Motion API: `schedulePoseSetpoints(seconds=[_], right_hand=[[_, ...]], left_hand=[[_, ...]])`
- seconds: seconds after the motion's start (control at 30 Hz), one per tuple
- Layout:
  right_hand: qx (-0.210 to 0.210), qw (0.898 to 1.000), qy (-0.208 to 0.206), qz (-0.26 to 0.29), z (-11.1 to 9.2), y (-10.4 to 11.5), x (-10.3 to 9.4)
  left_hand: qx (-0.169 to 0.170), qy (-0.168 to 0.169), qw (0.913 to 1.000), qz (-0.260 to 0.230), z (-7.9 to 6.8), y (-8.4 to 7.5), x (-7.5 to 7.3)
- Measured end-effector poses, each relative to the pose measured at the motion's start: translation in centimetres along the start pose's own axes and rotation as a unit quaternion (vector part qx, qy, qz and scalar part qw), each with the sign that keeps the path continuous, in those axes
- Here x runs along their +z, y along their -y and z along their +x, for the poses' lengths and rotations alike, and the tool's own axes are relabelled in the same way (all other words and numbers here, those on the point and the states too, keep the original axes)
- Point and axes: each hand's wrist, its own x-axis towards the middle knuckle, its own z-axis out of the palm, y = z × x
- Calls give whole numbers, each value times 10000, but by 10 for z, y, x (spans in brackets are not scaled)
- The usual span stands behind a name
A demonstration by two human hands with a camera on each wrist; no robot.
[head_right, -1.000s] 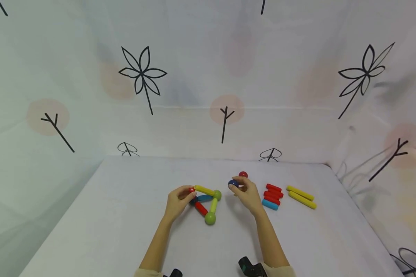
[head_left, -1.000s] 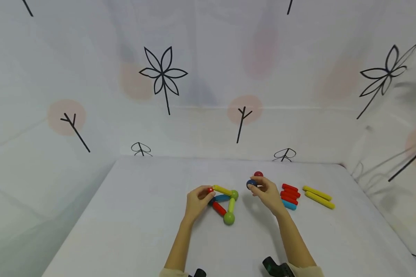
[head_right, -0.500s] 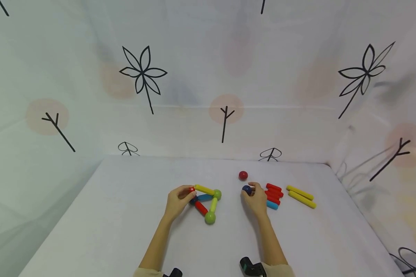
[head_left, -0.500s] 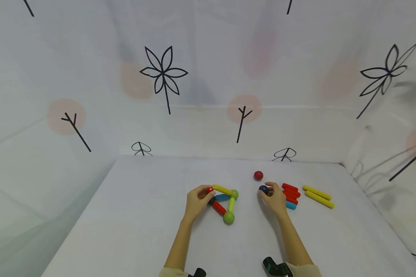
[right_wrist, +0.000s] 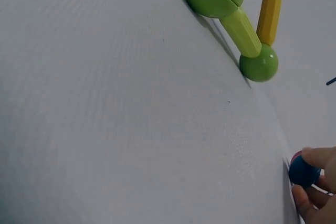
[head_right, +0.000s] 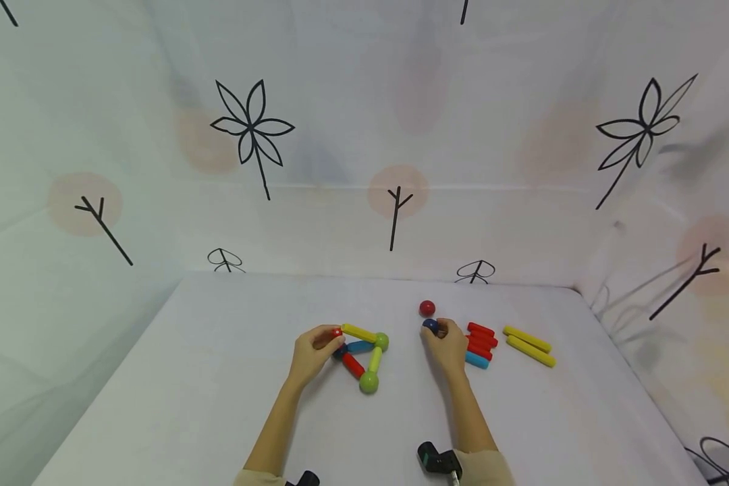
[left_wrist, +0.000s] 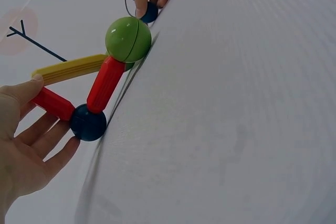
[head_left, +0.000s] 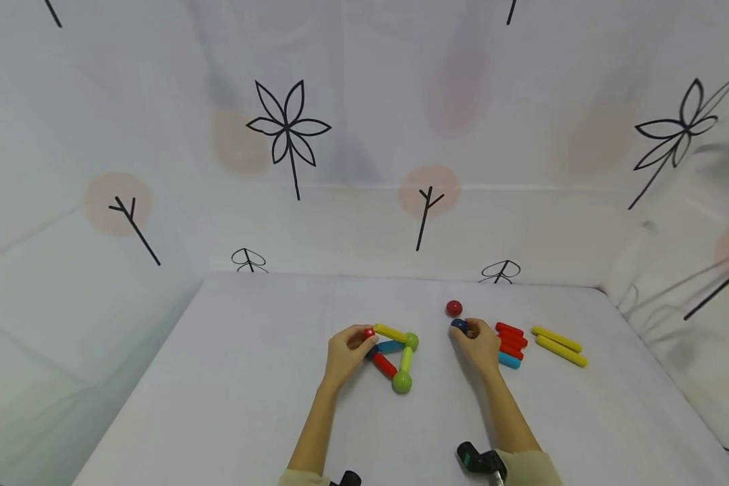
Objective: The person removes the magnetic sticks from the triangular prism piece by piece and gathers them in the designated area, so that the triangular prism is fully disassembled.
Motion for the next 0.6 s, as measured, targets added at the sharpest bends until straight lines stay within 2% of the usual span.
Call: schedulePoseSetpoints(seconds=[0.6], right_hand=[[-93,9992,-213,316,13,-1,9]], left_hand=[[-82,-7,10000,24,-2,-3,1]])
